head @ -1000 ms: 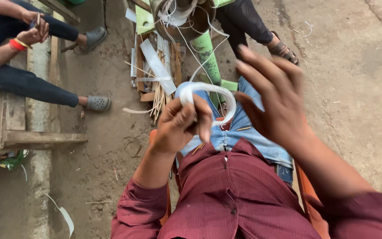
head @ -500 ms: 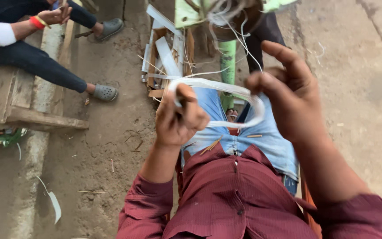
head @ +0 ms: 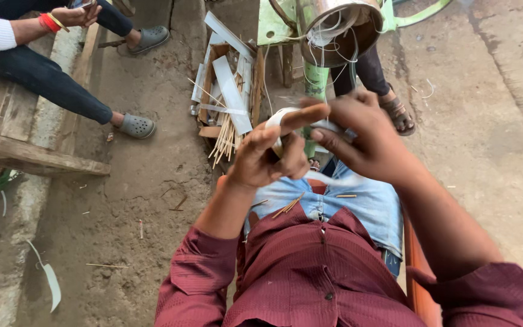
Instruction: The person sits in a chair and winds a long white plastic strip by hand into a coil. They repeatedly pull the strip from a machine, wrap it around their fingers, and adjust the bundle. The person uses a small wooden stick to press and align the layers of the coil.
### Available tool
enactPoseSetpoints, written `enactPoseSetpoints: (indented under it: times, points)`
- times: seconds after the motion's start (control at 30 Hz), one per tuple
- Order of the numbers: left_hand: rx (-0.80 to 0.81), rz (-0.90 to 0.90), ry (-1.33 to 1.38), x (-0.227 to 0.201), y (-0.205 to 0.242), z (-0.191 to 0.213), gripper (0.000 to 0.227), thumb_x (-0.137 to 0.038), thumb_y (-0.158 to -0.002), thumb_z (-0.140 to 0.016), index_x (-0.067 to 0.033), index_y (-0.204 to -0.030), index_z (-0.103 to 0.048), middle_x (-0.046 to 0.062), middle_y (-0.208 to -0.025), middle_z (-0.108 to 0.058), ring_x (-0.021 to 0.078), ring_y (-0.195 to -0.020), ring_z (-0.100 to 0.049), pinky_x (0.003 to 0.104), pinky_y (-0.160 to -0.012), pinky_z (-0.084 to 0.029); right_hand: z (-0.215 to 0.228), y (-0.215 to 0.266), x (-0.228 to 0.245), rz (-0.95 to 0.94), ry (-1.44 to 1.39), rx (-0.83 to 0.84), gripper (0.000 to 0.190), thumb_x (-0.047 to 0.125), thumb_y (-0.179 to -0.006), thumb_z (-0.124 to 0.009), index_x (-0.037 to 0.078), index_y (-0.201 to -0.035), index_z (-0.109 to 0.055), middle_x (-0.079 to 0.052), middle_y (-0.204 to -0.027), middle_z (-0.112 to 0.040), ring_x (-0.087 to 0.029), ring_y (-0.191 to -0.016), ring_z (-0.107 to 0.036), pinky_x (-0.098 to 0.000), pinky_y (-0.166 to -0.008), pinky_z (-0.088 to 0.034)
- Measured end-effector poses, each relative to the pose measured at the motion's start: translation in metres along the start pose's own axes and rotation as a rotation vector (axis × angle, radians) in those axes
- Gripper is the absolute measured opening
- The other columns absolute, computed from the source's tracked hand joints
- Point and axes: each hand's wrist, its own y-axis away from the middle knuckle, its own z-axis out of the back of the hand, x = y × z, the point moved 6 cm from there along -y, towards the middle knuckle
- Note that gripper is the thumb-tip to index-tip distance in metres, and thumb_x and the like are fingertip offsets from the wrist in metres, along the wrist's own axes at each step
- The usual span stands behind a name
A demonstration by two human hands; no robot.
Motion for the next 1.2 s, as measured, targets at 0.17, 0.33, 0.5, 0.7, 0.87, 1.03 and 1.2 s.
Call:
enactPoseSetpoints:
  times: [0.17,0.33,0.5,0.7,0.87,1.03,1.2]
  points:
    - [-0.357,0.075,-0.388,-0.017,0.001,0.016,0.058,-0.046,-0.112,-0.054,0.0072,-0.131,-0.064,0.008,-0.092,-0.071,0.016,-0.086,-0.069,0.033,-0.085,-0.06,0.011,0.02,-0.001,-0.301,-0.044,-0.143,0.021,0.019,-0.102,-0.071,0.003,-0.114,-0.069,-0.012,-0.091,-0.068,-0.025,-0.075,-0.066,-0.036,-0.066,-0.049]
    - [-0.404,-0.18,-0.776,-0.025,0.0,-0.004,0.049,-0.044,-0.112,-0.049,-0.0001,-0.125,-0.067,0.013,-0.136,-0.057,0.0179,-0.133,-0.053,0.04,-0.12,-0.044,0.011,0.015,-0.008,-0.367,-0.008,-0.114,0.014,0.017,-0.102,-0.074,0.004,-0.104,-0.07,-0.011,-0.081,-0.068,-0.025,-0.069,-0.065,-0.0359,-0.064,-0.048]
    - [-0.272,-0.186,-0.41,-0.004,-0.008,-0.005,0.058,-0.036,-0.118,-0.049,-0.0034,-0.163,-0.036,0.013,-0.166,-0.038,0.0224,-0.156,-0.037,0.04,-0.133,-0.031,0.015,0.019,0.023,-0.215,0.34,-0.313,0.017,0.011,-0.101,-0.074,-0.001,-0.111,-0.066,-0.017,-0.101,-0.069,-0.033,-0.087,-0.067,-0.0404,-0.074,-0.05]
    - [-0.286,-0.213,-0.396,0.005,0.0,-0.009,0.057,-0.034,-0.119,-0.046,0.0001,-0.163,-0.035,0.013,-0.168,-0.033,0.0245,-0.154,-0.039,0.039,-0.131,-0.034,-0.013,0.046,0.069,-0.068,0.143,-0.303,0.038,0.016,-0.089,-0.071,-0.006,-0.117,-0.059,-0.023,-0.112,-0.065,-0.04,-0.099,-0.065,-0.0461,-0.084,-0.054]
    - [-0.437,-0.206,-0.674,0.001,0.008,-0.018,0.052,-0.032,-0.119,-0.05,0.0033,-0.157,-0.046,0.017,-0.146,-0.052,0.023,-0.132,-0.052,0.035,-0.116,-0.043,-0.045,0.055,0.025,-0.473,-0.333,-0.102,0.018,0.016,-0.095,-0.076,0.002,-0.1,-0.065,-0.009,-0.074,-0.063,-0.023,-0.066,-0.064,-0.0359,-0.06,-0.05]
    - [-0.323,-0.321,-0.659,0.012,-0.002,-0.03,0.05,-0.029,-0.12,-0.052,-0.0059,-0.162,-0.037,0.011,-0.164,-0.043,0.0195,-0.147,-0.045,0.035,-0.124,-0.04,-0.042,0.068,0.018,-0.5,-0.18,-0.29,0.025,0.019,-0.086,-0.081,0.002,-0.085,-0.063,-0.01,-0.065,-0.06,-0.023,-0.054,-0.06,-0.0343,-0.051,-0.045]
    - [-0.436,-0.256,-0.611,0.02,-0.005,-0.019,0.058,-0.031,-0.116,-0.047,-0.0032,-0.166,-0.031,0.021,-0.162,-0.048,0.0299,-0.145,-0.05,0.041,-0.119,-0.043,-0.039,0.075,0.014,-0.459,-0.293,-0.261,0.017,0.013,-0.098,-0.07,0.004,-0.086,-0.062,-0.009,-0.072,-0.066,-0.022,-0.063,-0.069,-0.0335,-0.057,-0.052]
